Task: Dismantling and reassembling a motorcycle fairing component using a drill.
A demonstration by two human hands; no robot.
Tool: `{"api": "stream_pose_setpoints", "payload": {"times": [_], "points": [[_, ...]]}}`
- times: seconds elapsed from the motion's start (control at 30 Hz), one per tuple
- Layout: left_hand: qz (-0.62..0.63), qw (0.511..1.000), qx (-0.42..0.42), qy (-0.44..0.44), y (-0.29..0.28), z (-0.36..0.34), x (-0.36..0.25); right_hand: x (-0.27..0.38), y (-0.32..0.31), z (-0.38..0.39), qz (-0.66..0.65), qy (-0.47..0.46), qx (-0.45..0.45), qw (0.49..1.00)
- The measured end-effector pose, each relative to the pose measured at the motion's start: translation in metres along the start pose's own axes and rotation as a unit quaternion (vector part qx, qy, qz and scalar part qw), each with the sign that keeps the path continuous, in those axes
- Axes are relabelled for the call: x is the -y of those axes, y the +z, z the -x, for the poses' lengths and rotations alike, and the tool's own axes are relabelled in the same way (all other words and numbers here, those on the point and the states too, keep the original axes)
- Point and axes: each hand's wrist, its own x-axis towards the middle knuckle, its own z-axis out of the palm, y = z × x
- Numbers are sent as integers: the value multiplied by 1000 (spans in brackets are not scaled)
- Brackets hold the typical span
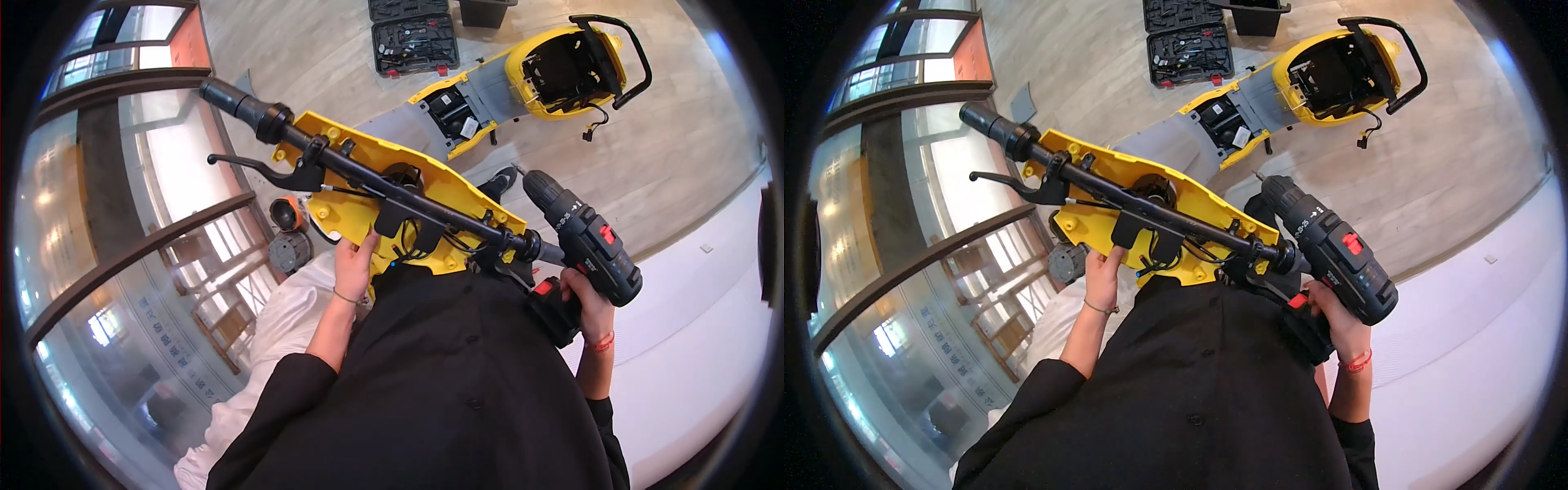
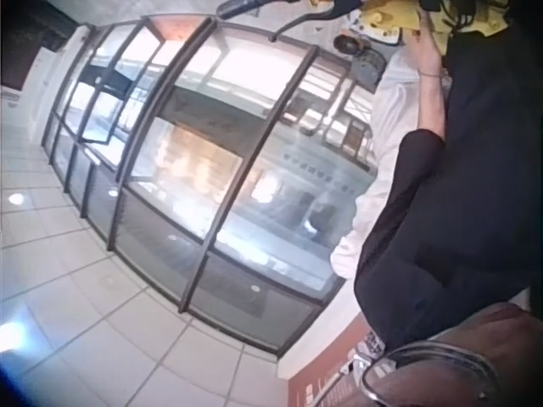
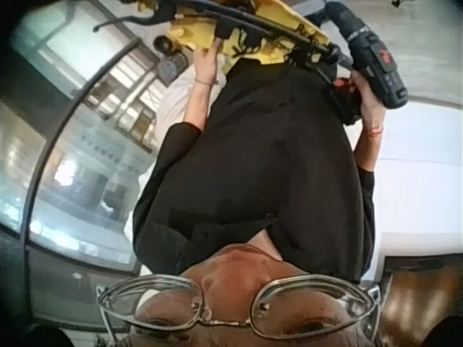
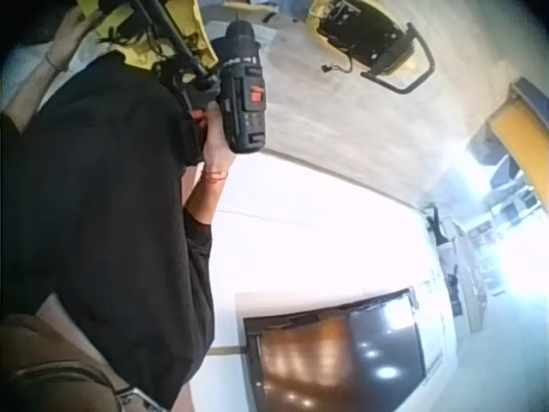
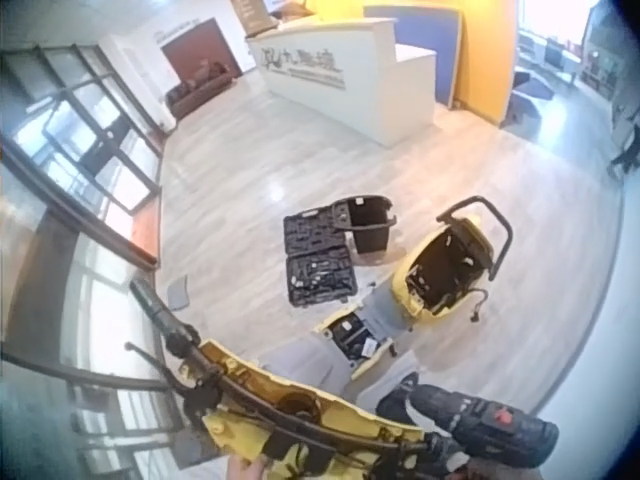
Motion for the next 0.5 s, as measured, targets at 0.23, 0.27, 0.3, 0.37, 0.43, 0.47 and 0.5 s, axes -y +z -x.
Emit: {"api": "stream_pose_setpoints", "payload": {"times": [0.23, 0.27, 0.3, 0.37, 0.43, 0.47, 0.5], "points": [[1, 998, 30, 51, -2, -10, 11, -3, 19, 32, -29, -30, -28, 999], [-40, 997, 50, 52, -4, -13, 9, -2, 25, 36, -48, -26, -35, 998], [-28, 996, 48, 68, -6, -13, 11, -3, 30, 40, -44, -18, -38, 998], [-30, 997, 35, 67, -7, -15, 16, -8, 35, 46, -40, -20, -41, 998], [-37, 996, 48, 73, -10, -19, 19, -10, 44, 53, -44, -27, -49, 997], [-28, 995, 56, 80, -11, -22, 20, -13, 47, 57, -45, -32, -55, 997], [-19, 994, 64, 88, -10, -23, 21, -14, 50, 59, -37, -36, -61, 997]]}}
